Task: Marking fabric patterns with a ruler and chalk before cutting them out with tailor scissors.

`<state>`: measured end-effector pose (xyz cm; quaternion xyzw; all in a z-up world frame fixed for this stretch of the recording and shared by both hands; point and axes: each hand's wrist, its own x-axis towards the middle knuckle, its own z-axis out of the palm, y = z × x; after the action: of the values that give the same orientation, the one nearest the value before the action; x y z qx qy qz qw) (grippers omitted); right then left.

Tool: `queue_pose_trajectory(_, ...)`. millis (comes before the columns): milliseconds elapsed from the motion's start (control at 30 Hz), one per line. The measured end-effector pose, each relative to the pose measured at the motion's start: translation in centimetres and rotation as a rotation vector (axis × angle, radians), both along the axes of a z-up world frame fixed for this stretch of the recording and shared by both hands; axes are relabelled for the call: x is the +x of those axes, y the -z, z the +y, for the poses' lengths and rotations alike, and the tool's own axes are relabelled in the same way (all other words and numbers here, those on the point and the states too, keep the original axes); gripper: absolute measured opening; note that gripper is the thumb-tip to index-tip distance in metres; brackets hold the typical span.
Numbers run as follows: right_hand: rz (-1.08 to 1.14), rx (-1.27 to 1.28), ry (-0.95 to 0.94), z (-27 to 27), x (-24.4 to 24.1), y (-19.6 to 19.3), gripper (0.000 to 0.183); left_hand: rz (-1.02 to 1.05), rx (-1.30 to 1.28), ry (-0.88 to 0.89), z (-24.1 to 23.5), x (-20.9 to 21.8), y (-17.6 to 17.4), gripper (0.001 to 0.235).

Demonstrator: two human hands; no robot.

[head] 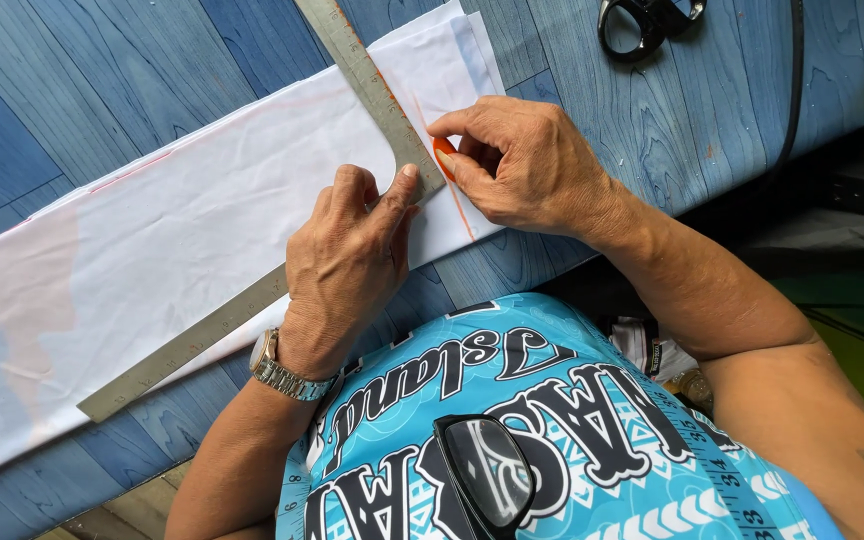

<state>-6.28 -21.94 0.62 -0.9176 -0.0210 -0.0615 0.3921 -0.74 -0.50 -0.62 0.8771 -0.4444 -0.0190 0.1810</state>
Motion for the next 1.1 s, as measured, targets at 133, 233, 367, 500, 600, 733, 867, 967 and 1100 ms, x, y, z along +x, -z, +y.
queue_pose_trajectory(133,0.01,0.012,0.03,0.3,0.1,-0.2,0.012,0.016,0.004,0.019,0.0,0.1,0.1,0.034)
queue_pose_trajectory(233,0.068,0.025,0.074,0.5,0.1,-0.2,0.011,-0.001,0.017,0.014,-0.1,0.2,-0.1,0.033)
queue_pose_trajectory(367,0.184,0.154,0.116,0.2,0.2,0.8,0.013,-0.083,-0.045,0.077,-0.5,0.9,-1.0,0.023)
queue_pose_trajectory(500,0.198,0.154,0.12,0.5,0.7,0.4,0.012,-0.05,-0.015,0.09,-0.7,1.2,-1.7,0.023)
queue_pose_trajectory(600,0.199,0.15,0.115,0.4,1.3,0.6,0.013,-0.03,0.003,0.095,-0.6,1.2,-1.2,0.023)
queue_pose_trajectory(733,0.037,-0.043,0.01,0.1,3.9,0.7,0.012,0.065,0.107,0.047,-0.5,0.5,0.1,0.042)
queue_pose_trajectory(867,-0.093,-0.127,0.013,-1.0,9.1,3.0,0.013,0.059,0.111,0.06,-0.4,0.5,0.0,0.042)
queue_pose_trajectory(967,-0.14,-0.135,0.063,-1.9,12.2,5.0,0.006,0.075,0.104,0.061,-0.5,0.5,-0.3,0.035)
queue_pose_trajectory(1100,-0.025,0.017,0.17,-2.3,11.2,1.0,0.033,0.059,0.037,0.031,-0.3,0.7,-0.2,0.034)
